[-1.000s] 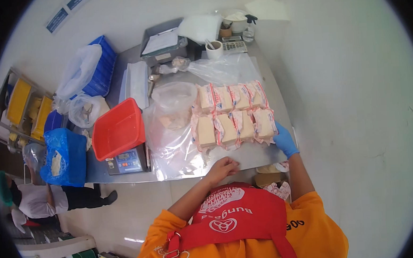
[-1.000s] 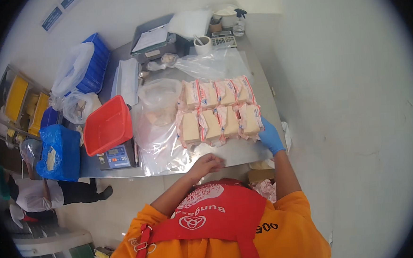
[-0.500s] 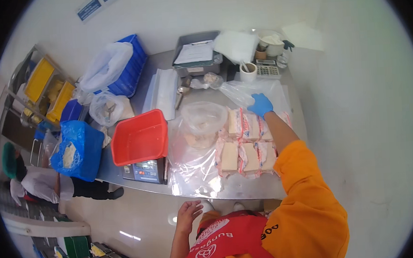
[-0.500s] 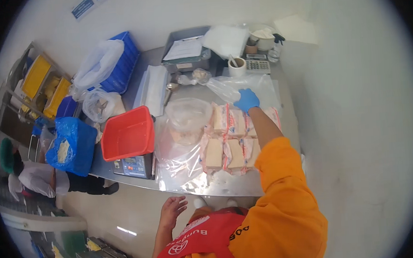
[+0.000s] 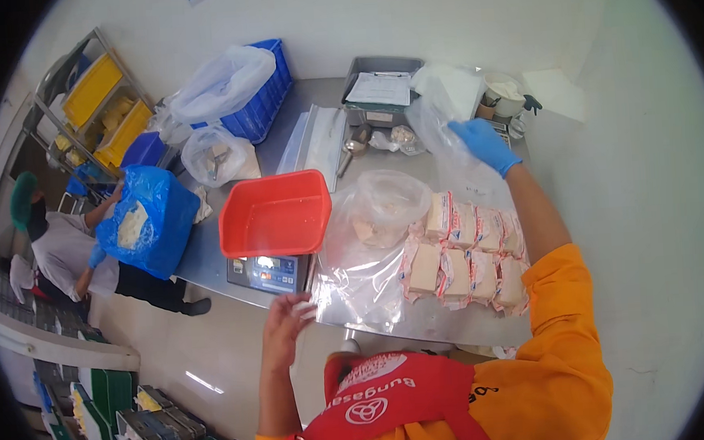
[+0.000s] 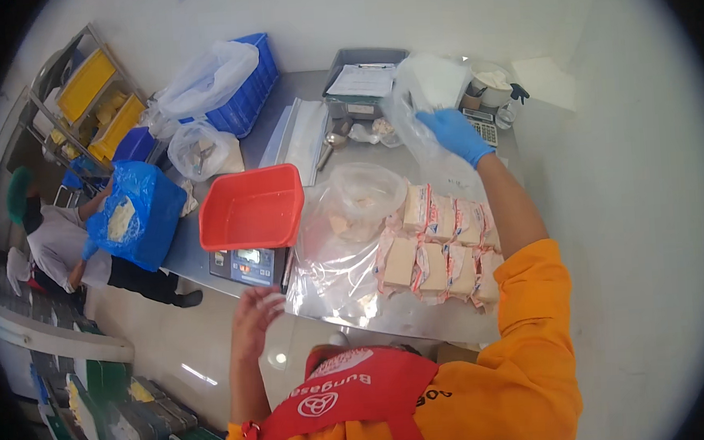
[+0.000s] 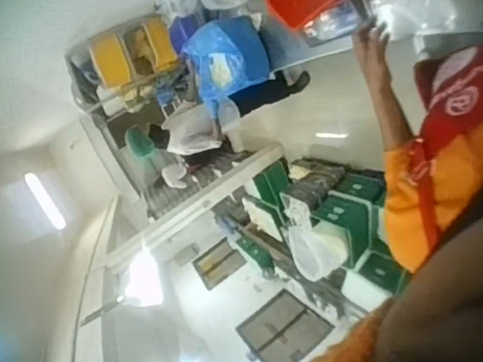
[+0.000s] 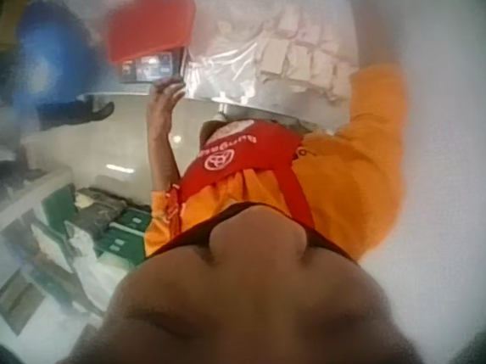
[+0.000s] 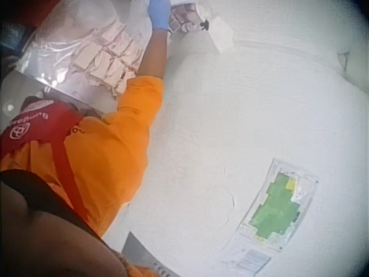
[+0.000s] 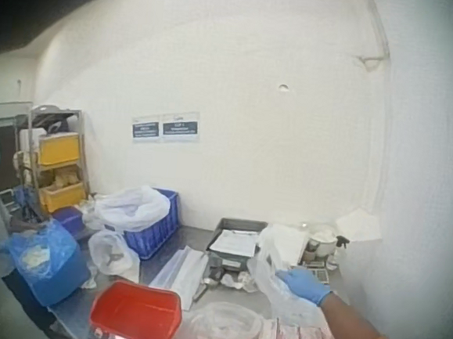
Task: The person wraps small blocks of food in paper, places them into plastic bags, and weighs them on a digital scale. They handle the items one by one, arranging the wrapped blocks on a stainless steel table and transferring them into bags for weighing.
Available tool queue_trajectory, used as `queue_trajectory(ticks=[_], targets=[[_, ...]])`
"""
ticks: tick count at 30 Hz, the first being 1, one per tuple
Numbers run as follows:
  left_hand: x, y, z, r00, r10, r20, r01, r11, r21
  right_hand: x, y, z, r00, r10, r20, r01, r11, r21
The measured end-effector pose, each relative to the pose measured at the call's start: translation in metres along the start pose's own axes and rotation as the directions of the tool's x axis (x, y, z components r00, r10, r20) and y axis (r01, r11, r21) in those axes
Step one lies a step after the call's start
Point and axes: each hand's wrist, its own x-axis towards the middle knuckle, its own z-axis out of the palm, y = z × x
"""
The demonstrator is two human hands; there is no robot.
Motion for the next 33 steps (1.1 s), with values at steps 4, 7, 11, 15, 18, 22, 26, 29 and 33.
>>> queue_trajectory(ticks=[4,7,11,15,18,22,26,29,33], targets=[[0.042,0.072,0.019,0.947,0.2,0.252,-0.222,0.973,0.061,-0.03,-0.085,-0.055,0.84,-0.53,-0.113,0.469,0.816,-0.338],[0.066,0.111,0.01,0.901,0.266,0.344,-0.263,0.963,-0.056,-0.047,-0.14,-0.075,0.559,-0.827,-0.066,0.631,0.475,-0.613],[0.096,0.149,-0.015,0.843,0.289,0.455,-0.202,0.952,-0.23,-0.044,-0.14,-0.07,0.671,-0.725,-0.156,0.58,0.644,-0.499],[0.117,0.174,-0.051,0.849,0.356,0.392,-0.281,0.93,-0.236,-0.041,-0.192,-0.057,0.754,-0.634,-0.169,0.555,0.754,-0.353],[0.126,0.193,-0.078,0.817,0.511,0.268,-0.502,0.858,-0.107,-0.035,-0.254,-0.03,0.981,-0.193,0.004,0.183,0.938,0.295],[0.106,0.237,-0.05,0.375,0.753,0.54,-0.906,0.175,0.385,-0.039,-0.343,0.045,0.937,-0.301,0.174,0.253,0.933,0.255],[0.117,0.248,-0.037,0.391,0.428,0.815,-0.784,-0.309,0.538,-0.039,-0.399,0.103,0.735,-0.667,0.122,0.672,0.741,0.006],[0.162,0.229,-0.08,0.492,0.424,0.761,-0.689,-0.345,0.638,-0.035,-0.428,0.112,0.7,-0.711,0.069,0.688,0.697,0.201],[0.191,0.217,-0.105,0.783,0.485,0.389,-0.378,-0.124,0.917,-0.032,-0.415,0.133,0.735,-0.678,0.016,0.676,0.734,0.068]])
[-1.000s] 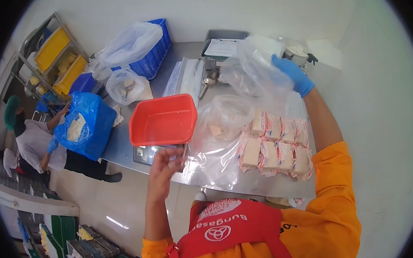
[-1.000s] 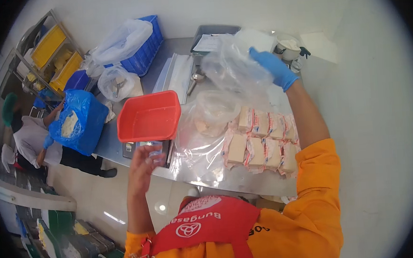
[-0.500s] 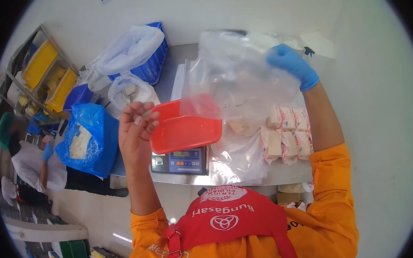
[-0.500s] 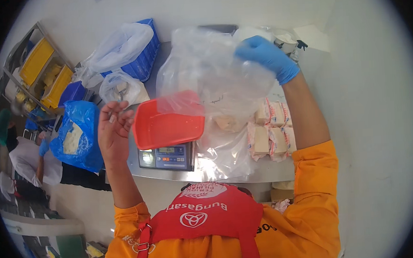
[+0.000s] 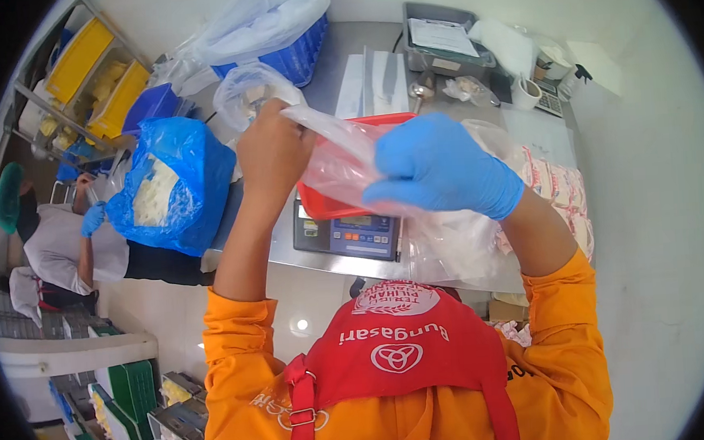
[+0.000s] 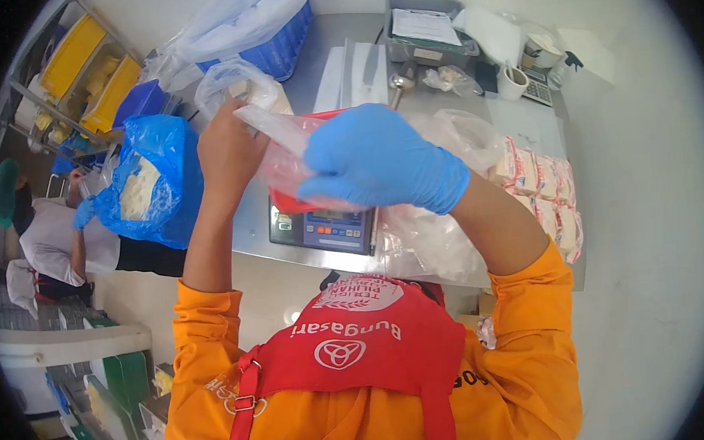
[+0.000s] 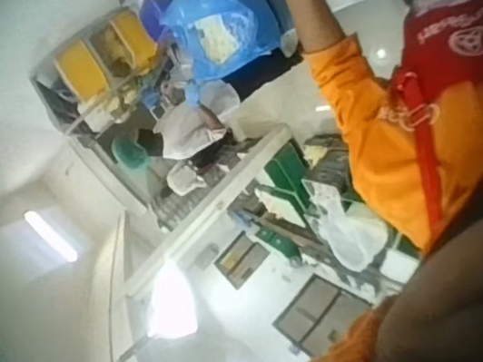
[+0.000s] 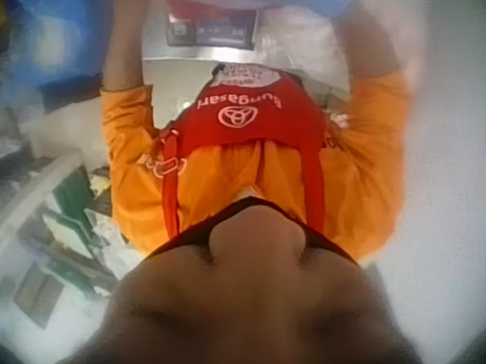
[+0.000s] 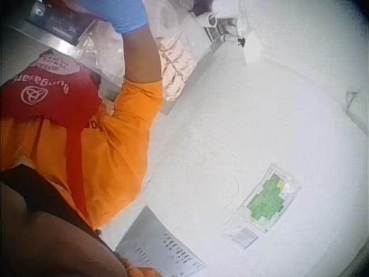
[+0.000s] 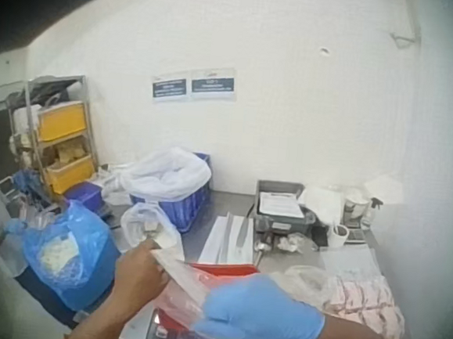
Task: The person wraps small blocks of food in paper, places them into plastic bags, and weighs them on a digital scale. They handle the items one by one, arranging the wrapped blocks on a stainless steel table and transferring them into bags for weighing.
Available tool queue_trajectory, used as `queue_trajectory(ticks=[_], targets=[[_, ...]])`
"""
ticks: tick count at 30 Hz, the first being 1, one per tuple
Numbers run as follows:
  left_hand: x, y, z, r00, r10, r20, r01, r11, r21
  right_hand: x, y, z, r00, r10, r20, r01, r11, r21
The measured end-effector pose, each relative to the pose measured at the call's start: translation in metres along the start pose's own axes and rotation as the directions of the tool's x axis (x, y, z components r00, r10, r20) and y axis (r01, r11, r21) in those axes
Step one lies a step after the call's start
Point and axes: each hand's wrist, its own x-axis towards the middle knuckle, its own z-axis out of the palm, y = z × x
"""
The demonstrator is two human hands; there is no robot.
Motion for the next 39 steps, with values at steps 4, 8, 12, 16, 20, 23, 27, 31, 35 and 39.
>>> queue_trajectory(ticks=[4,8,12,16,20,23,27,31,35,39], targets=[[-0.016,-0.033,0.015,0.997,0.014,-0.075,-0.009,0.998,0.064,-0.014,0.05,0.005,0.876,0.402,-0.268,-0.451,0.878,-0.16],[-0.038,-0.02,0.028,1.0,0.017,-0.003,-0.017,1.0,-0.015,-0.001,-0.003,0.041,0.921,0.086,-0.379,-0.167,0.968,-0.188],[-0.055,0.015,0.015,0.978,0.159,0.136,-0.146,0.985,-0.096,-0.02,0.056,0.117,0.914,0.301,-0.271,-0.155,0.878,0.453],[-0.081,0.019,0.044,0.951,0.23,0.204,-0.197,0.965,-0.172,-0.001,0.125,0.115,0.71,0.515,0.481,-0.507,0.847,-0.158],[-0.081,0.022,0.092,0.976,0.154,0.151,-0.121,0.971,-0.205,0.004,0.126,0.201,0.627,0.658,0.416,-0.604,0.749,-0.274],[-0.071,0.016,0.115,0.987,0.148,-0.069,-0.16,0.957,-0.241,0.004,0.107,0.209,0.368,0.709,0.602,-0.775,0.591,-0.223],[-0.075,-0.014,0.139,0.98,0.077,-0.181,-0.123,0.958,-0.258,0.031,0.108,0.218,0.315,0.73,0.606,-0.786,0.559,-0.264],[-0.052,-0.033,0.144,0.985,-0.002,-0.172,-0.056,0.941,-0.334,0.041,0.112,0.202,0.376,0.766,0.522,-0.803,0.55,-0.23],[-0.046,-0.037,0.143,0.969,0.054,-0.24,-0.133,0.937,-0.324,0.047,0.123,0.181,0.545,0.605,0.58,-0.659,0.737,-0.15],[-0.08,-0.022,0.123,0.912,-0.017,-0.411,-0.113,0.951,-0.289,0.018,0.093,0.154,0.842,0.369,0.393,-0.399,0.917,-0.006]])
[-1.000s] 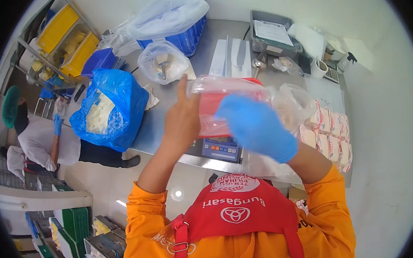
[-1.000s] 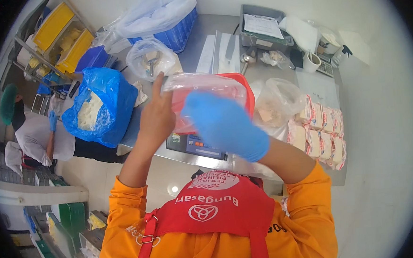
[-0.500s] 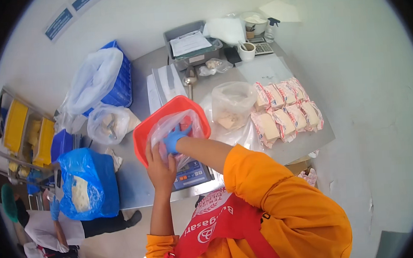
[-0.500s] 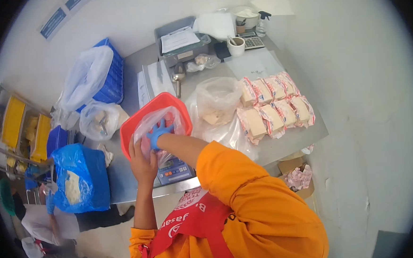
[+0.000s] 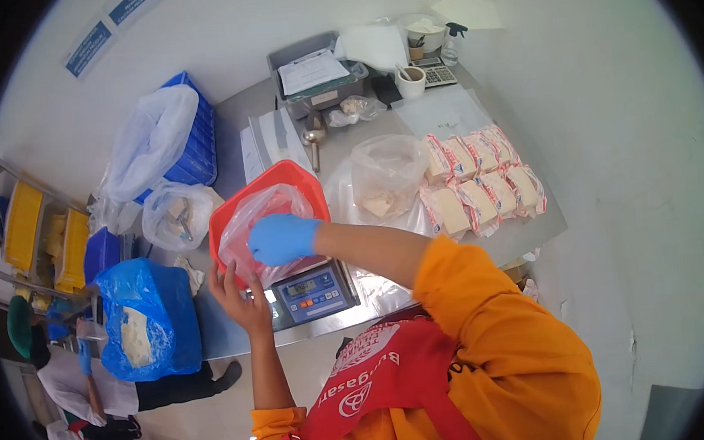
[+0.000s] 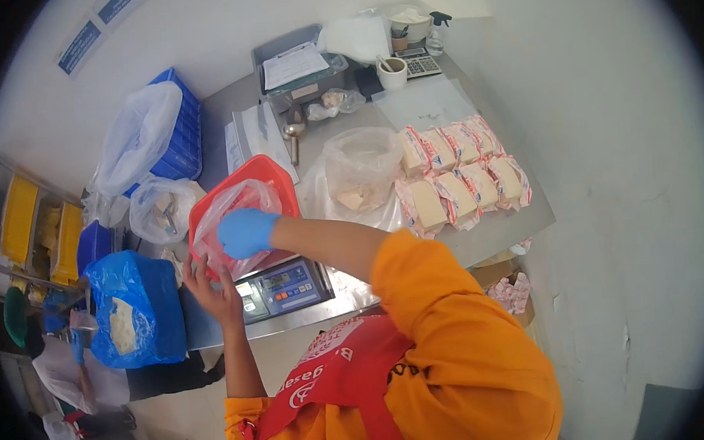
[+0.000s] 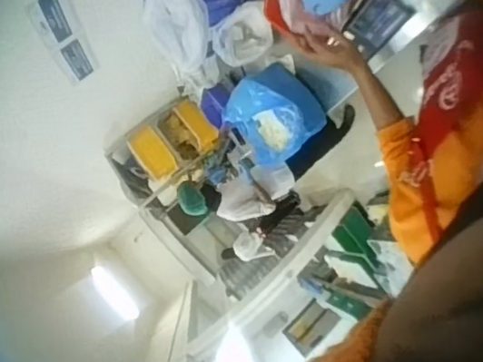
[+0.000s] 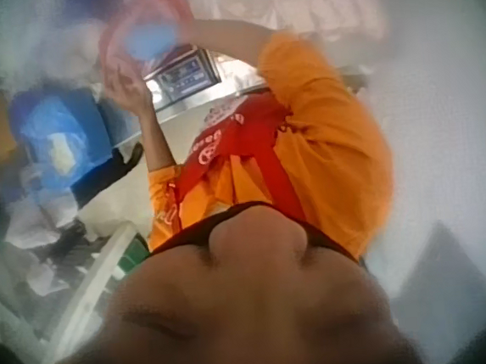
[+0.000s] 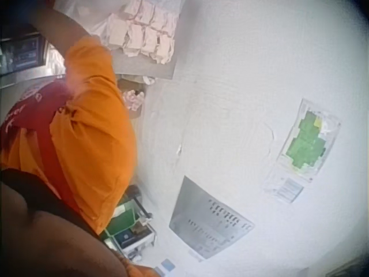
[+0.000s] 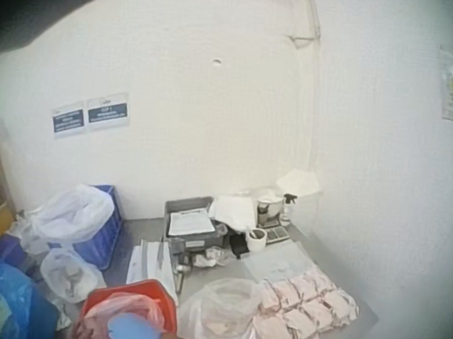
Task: The person wraps small blocks of food in paper, places them into plastic bags, and weighs them on a digital scale. They handle the items one by one, arranging the wrapped blocks on a stainless steel table and transferring them into bags for weighing.
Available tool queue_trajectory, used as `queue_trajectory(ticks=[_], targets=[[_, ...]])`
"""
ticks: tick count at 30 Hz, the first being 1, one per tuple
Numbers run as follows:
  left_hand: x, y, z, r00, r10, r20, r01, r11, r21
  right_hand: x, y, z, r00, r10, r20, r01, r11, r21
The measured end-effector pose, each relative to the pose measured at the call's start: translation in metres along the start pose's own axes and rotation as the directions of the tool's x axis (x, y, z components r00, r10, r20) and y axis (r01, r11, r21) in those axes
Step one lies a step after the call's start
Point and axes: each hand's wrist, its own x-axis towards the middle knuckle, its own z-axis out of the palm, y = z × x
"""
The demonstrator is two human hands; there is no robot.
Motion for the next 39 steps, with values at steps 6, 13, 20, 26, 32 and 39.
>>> queue_trajectory(ticks=[6,13,20,26,32,39], targets=[[-0.119,-0.025,-0.024,0.893,-0.215,0.397,0.243,0.97,-0.022,-0.189,0.025,-0.024,0.917,0.242,-0.317,0.087,0.653,0.752],[-0.169,-0.005,-0.038,0.596,-0.404,0.694,0.305,0.914,0.269,-0.324,0.079,0.014,0.361,0.877,-0.316,-0.161,0.393,0.905],[-0.149,0.0,-0.025,0.585,-0.371,0.721,0.092,0.914,0.395,-0.3,0.046,-0.012,0.462,0.798,-0.387,-0.168,0.507,0.846],[-0.141,0.001,-0.024,0.547,-0.359,0.756,0.025,0.91,0.414,-0.281,0.032,-0.011,0.583,0.728,-0.361,-0.202,0.56,0.804],[-0.139,0.011,-0.027,0.548,-0.368,0.751,0.104,0.921,0.376,-0.303,0.036,-0.009,0.568,0.742,-0.356,-0.238,0.562,0.792],[-0.118,0.072,0.006,0.609,-0.259,0.75,0.454,0.889,-0.061,-0.363,0.054,-0.01,0.478,0.732,-0.485,-0.302,0.656,0.692]])
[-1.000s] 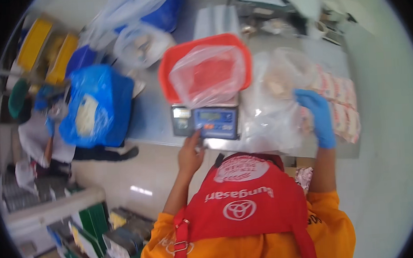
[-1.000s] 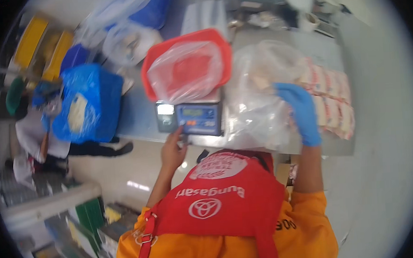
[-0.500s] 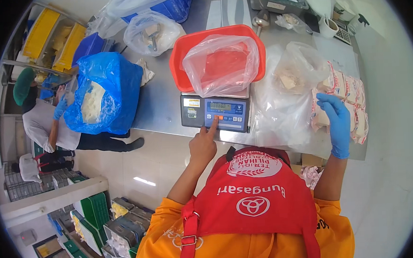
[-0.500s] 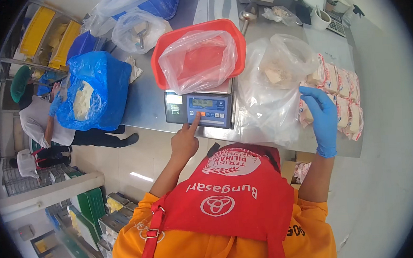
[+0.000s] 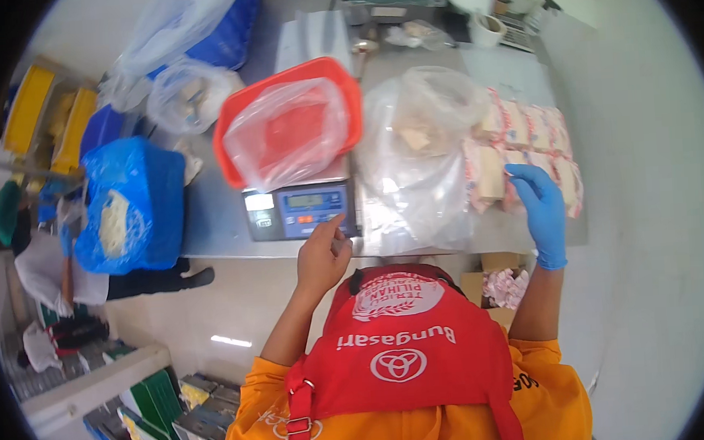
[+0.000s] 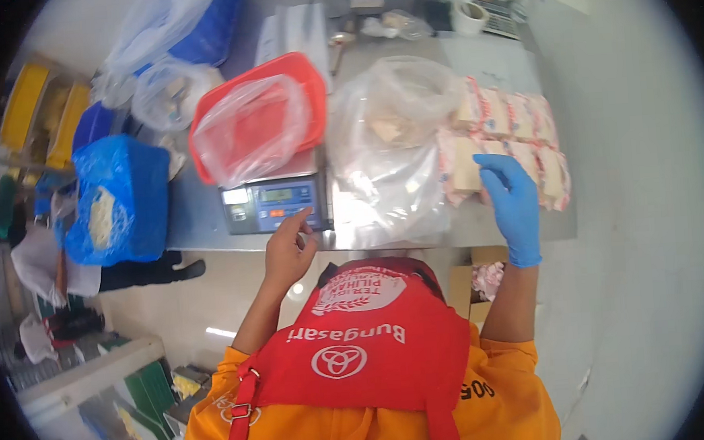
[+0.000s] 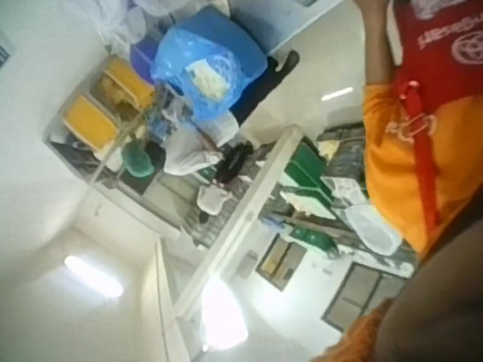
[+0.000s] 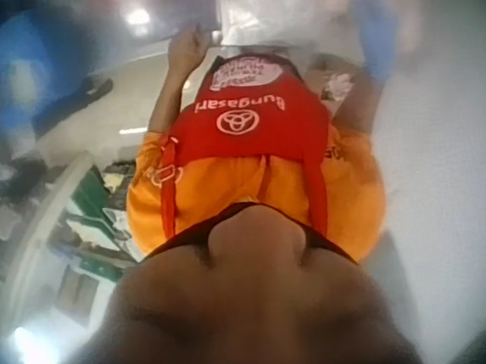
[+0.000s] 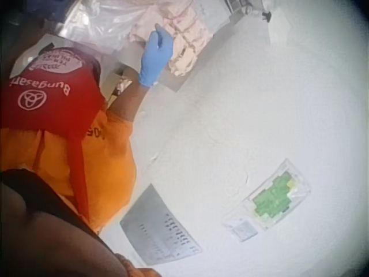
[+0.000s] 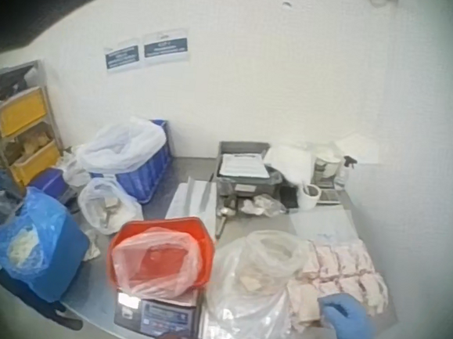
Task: The person wraps small blocks of food in paper, places them into plastic bags, and weighs them on a digital scale. They handle the items one by one, arranging the wrapped blocks on a stainless steel table and transferring them into bags for weighing.
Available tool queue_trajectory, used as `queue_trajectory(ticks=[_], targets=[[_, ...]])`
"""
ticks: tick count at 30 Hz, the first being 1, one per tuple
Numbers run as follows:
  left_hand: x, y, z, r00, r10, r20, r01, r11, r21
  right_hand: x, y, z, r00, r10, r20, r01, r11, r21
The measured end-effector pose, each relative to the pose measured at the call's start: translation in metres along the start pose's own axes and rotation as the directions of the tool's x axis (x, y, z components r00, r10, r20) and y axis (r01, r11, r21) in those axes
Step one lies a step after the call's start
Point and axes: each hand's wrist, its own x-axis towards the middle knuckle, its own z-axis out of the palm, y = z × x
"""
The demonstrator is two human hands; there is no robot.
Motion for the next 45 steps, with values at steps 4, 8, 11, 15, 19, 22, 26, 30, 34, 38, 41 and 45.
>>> queue_trajectory(ticks=[4,8,11,15,19,22,26,30,34,38,41,45], targets=[[0.041,0.044,0.042,0.981,0.129,0.143,-0.096,0.972,-0.217,-0.014,0.024,-0.031,0.991,0.062,-0.116,-0.068,0.997,-0.048],[0.093,0.08,0.112,0.972,0.164,0.17,-0.099,0.937,-0.335,-0.029,0.085,-0.057,0.974,0.153,-0.168,-0.154,0.988,0.011],[0.133,0.11,0.167,0.987,0.034,0.159,0.012,0.96,-0.28,-0.033,0.099,-0.058,0.976,0.17,-0.133,-0.174,0.985,-0.016],[0.182,0.09,0.231,0.989,0.079,0.126,-0.084,0.996,0.028,-0.027,0.092,-0.052,0.981,0.183,-0.072,-0.183,0.983,0.003],[0.176,0.059,0.245,0.992,0.079,0.096,-0.088,0.992,0.087,-0.018,0.095,-0.056,0.988,0.142,-0.061,-0.146,0.988,-0.057],[0.152,0.04,0.239,0.991,-0.06,0.123,0.082,0.98,-0.179,0.005,0.111,-0.044,0.995,0.074,-0.06,-0.083,0.982,-0.172],[0.132,0.053,0.227,0.968,-0.174,0.182,0.229,0.907,-0.353,0.047,0.125,-0.002,0.997,-0.069,0.039,0.079,0.826,-0.559],[0.131,0.052,0.228,0.989,-0.116,0.093,0.14,0.935,-0.325,0.094,0.132,0.023,0.996,0.048,0.079,0.027,0.661,-0.749],[0.13,0.046,0.229,0.987,-0.118,0.109,0.147,0.936,-0.321,0.106,0.132,0.024,0.998,-0.043,0.043,0.06,0.67,-0.74],[0.131,0.047,0.233,0.986,-0.108,0.124,0.146,0.926,-0.348,0.114,0.137,0.021,0.967,-0.069,0.246,0.246,0.51,-0.824],[0.134,0.057,0.229,0.983,-0.053,0.174,0.113,0.927,-0.357,0.113,0.134,0.022,0.963,-0.136,0.234,0.269,0.575,-0.773],[0.125,0.08,0.212,0.949,-0.111,0.294,0.288,0.681,-0.673,0.104,0.102,0.033,0.976,-0.01,0.217,0.149,0.761,-0.632]])
